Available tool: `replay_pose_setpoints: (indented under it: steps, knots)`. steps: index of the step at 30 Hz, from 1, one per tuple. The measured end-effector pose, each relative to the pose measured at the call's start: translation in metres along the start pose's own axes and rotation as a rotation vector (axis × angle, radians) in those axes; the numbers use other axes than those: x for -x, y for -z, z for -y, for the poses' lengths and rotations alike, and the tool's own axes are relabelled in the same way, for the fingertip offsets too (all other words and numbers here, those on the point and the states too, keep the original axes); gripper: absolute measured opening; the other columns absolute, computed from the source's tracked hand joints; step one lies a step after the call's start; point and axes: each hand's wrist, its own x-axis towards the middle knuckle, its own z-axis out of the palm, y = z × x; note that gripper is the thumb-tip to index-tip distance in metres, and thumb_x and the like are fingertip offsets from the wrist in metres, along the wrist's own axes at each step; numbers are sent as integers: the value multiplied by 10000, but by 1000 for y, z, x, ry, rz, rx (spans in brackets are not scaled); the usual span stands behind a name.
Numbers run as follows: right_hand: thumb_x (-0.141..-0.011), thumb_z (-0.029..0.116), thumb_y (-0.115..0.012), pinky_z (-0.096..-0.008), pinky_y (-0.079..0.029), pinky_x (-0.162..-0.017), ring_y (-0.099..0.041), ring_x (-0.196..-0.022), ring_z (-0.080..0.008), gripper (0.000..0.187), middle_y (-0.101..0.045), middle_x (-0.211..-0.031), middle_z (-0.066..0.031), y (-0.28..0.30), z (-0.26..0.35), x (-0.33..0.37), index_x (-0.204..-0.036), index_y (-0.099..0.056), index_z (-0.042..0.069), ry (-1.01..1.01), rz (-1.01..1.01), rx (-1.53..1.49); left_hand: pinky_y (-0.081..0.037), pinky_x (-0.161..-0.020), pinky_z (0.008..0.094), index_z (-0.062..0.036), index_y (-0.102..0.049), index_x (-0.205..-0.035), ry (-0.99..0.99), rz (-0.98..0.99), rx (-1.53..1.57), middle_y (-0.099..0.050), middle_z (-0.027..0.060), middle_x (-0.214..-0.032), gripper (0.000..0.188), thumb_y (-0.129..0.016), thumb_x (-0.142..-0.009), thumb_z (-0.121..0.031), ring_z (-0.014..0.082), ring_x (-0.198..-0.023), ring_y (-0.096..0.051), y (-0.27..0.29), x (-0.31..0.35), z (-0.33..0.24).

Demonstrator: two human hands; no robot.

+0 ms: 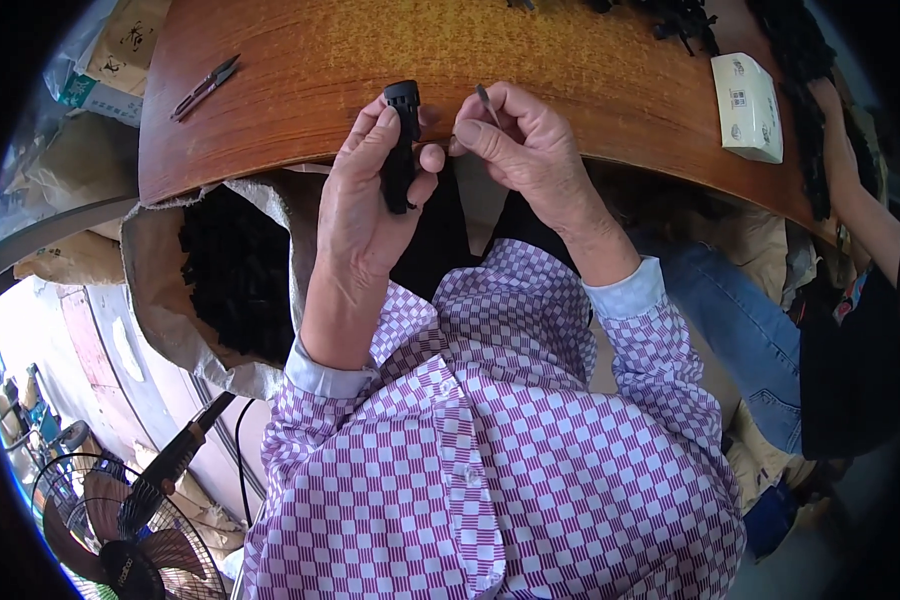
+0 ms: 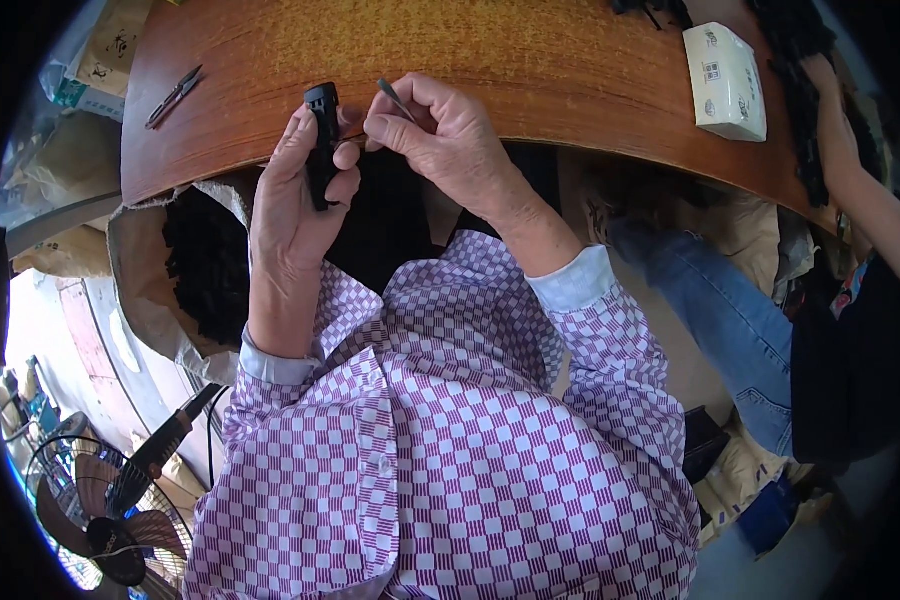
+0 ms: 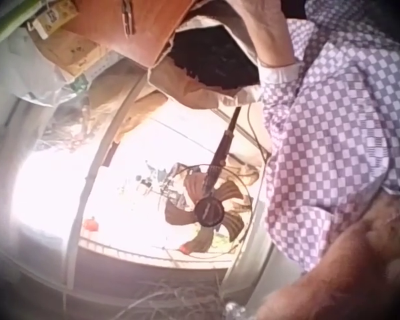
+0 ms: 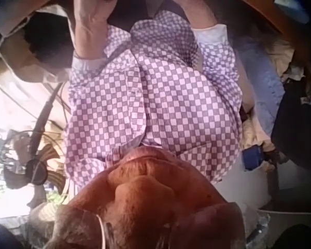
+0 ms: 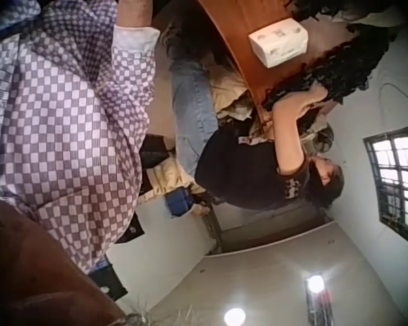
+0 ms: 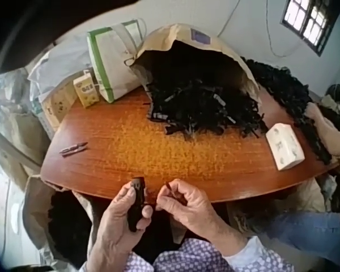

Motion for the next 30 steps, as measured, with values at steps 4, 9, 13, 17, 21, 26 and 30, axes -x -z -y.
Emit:
replay_pose_setpoints:
  steps: [4,9,13,17,21,26,30]
  knots:
    - [-886,206,-642,-118,-302,-438,-494,-606,14,170,-586,-790,51,-3,-3,-12,-992,-587,87,-7,7,-92,-397,-455,175,-53,-568,-1108,-27,-22,-163,-617,32,-855,205,-571,-920,-133,111,-611,-576,8,4,0]
    - [-872,255,-658,-131,-267,-422,-424,-550,17,194,-528,-710,78,-2,-4,-19,-952,-598,89,-187,124,-157,-375,-444,161,-57,-566,-1201,-50,17,-262,-605,2,-827,299,-584,-915,-144,75,-592,-568,10,7,3]
    - [-872,275,-657,-135,-259,-420,-404,-533,16,203,-481,-657,90,-6,2,-18,-939,-602,91,-215,137,-66,-419,-494,178,-30,-520,-1240,-163,91,-574,-591,11,-826,348,-586,-902,-81,61,-629,-551,10,11,-1]
    - [-896,276,-630,-149,-255,-433,-374,-525,15,185,-437,-620,96,-15,2,-14,-917,-597,94,-146,108,136,-471,-570,209,-4,-466,-1268,-327,175,-989,-572,31,-833,417,-593,-870,-6,69,-674,-541,16,8,0]
    - [-950,282,-544,-157,-271,-462,-365,-541,3,205,-442,-641,84,-19,5,-8,-918,-572,81,-155,81,155,-486,-593,220,-17,-437,-1254,-313,160,-950,-563,55,-847,385,-550,-887,7,95,-683,-570,14,10,-5]
    - [-982,253,-475,-174,-322,-498,-399,-574,-15,220,-452,-660,60,-29,9,-5,-944,-553,50,-175,83,339,-489,-599,222,-17,-425,-1192,-293,156,-928,-551,53,-845,303,-518,-905,9,99,-677,-574,17,7,-10]
    - [-986,186,-457,-201,-376,-532,-439,-604,-39,187,-486,-684,32,-27,3,-9,-955,-545,24,-105,101,447,-481,-587,233,-15,-417,-1132,-322,133,-921,-550,61,-812,255,-514,-899,21,109,-654,-572,17,3,-8]
